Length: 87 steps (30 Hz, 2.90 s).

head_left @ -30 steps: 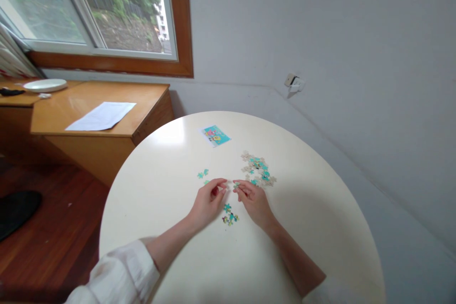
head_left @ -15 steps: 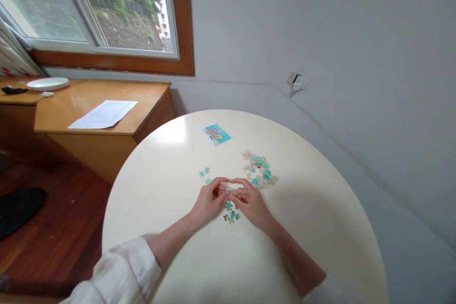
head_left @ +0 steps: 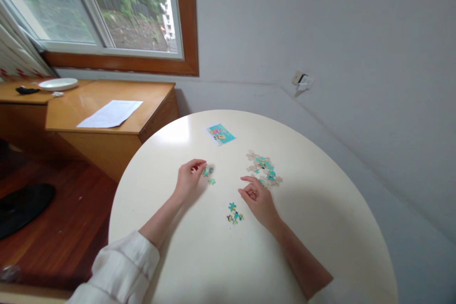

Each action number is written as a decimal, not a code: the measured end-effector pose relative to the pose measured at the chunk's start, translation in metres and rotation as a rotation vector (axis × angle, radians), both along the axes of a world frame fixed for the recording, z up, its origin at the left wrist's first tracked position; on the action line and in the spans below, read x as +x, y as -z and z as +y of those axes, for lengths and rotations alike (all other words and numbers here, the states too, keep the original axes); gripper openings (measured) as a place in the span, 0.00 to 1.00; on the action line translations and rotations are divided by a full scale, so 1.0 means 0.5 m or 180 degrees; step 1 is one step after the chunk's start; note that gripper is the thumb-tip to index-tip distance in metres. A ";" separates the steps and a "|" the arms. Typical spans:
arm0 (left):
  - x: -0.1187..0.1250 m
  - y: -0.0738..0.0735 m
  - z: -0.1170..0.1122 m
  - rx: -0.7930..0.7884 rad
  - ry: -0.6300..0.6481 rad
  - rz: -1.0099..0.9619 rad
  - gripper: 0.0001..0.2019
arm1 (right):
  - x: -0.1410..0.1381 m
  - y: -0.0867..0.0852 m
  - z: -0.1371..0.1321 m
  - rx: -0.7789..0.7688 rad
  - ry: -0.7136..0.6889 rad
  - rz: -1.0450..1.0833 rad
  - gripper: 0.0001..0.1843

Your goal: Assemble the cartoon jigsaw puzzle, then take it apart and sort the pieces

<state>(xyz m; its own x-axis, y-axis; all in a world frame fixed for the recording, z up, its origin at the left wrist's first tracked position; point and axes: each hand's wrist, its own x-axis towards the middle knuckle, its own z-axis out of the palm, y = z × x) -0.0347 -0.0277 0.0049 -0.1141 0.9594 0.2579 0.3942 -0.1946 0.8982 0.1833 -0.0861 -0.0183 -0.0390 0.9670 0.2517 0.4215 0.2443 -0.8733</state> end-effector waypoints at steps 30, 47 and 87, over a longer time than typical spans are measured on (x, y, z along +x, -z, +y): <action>-0.027 0.032 0.032 -0.0379 -0.0340 0.1862 0.06 | 0.065 -0.006 0.031 0.0906 0.1029 -0.1150 0.12; -0.018 0.017 0.020 -0.0060 -0.0466 0.1293 0.05 | 0.073 0.030 0.037 0.0956 0.1157 -0.2435 0.09; 0.032 0.028 -0.020 0.1027 0.0521 0.1428 0.07 | 0.050 0.012 0.045 0.1056 0.0887 -0.1257 0.12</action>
<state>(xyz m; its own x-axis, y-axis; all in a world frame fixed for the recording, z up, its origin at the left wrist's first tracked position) -0.0189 -0.0377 -0.0091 0.2173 0.8200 0.5295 0.6645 -0.5216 0.5351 0.2080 -0.0638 -0.0242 0.0529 0.8262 0.5610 0.7871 0.3112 -0.5326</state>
